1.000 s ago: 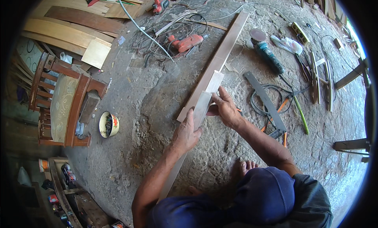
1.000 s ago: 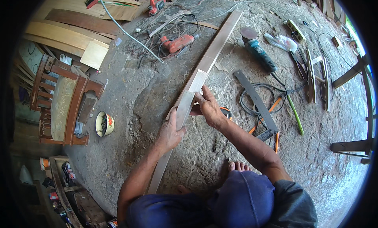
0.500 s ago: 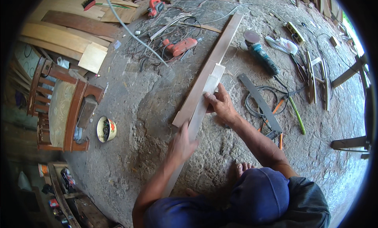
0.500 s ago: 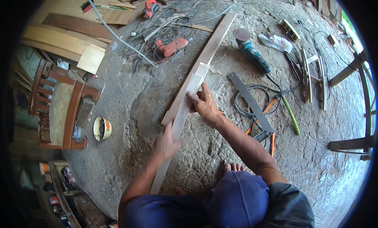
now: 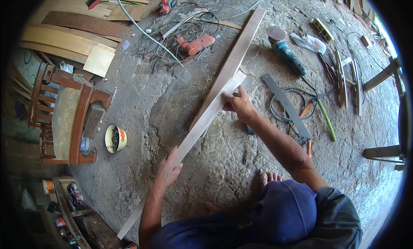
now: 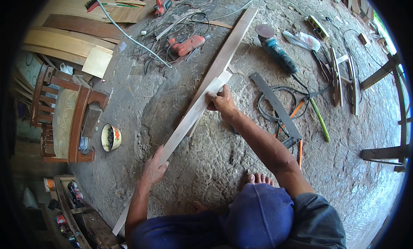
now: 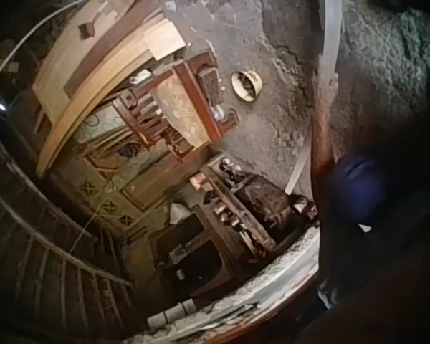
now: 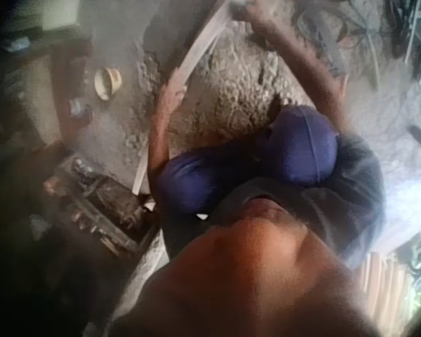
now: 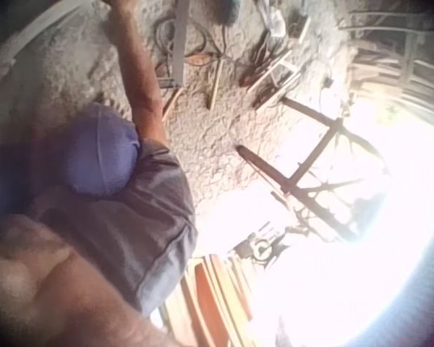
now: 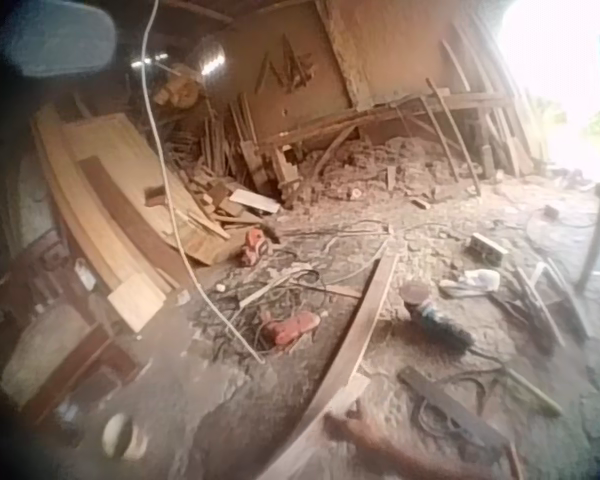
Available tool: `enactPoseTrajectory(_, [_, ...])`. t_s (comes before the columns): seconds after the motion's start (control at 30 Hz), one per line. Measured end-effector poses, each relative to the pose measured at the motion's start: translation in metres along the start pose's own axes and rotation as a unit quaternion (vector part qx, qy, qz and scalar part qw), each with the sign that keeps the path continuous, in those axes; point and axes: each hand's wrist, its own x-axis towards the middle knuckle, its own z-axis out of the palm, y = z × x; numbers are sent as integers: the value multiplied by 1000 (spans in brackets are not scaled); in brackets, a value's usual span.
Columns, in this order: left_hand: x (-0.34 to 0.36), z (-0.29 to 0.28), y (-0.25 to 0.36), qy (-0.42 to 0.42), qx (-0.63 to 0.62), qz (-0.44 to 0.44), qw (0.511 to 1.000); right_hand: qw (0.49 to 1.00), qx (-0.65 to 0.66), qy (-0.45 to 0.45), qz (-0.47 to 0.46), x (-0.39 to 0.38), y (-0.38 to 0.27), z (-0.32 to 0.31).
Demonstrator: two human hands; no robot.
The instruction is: The person measures and marks a wooden plank using a tape measure, pencil, and try square, then cuts the plank with a hand saw. The person works on the floor in a cluttered workshop environment.
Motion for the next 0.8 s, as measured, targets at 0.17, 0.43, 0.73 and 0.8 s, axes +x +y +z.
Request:
enactPoseTrajectory(0.17, [-21, 21, -56, -30, -65, -43, 996, 993, -92, 1, -74, 5, 8, -9])
enactPoseTrajectory(0.43, [-54, 53, -116, 1, -77, -97, 992, 843, -514, -113, -115, 41, 25, 18])
enactPoseTrajectory(0.73, [-45, 69, -113, 40, -94, -97, 990, 800, -560, -156, -150, 48, 37, 17])
enactPoseTrajectory(0.8, [-41, 66, -108, 52, -94, -87, 990, 770, -591, -147, -193, 51, 34, 18])
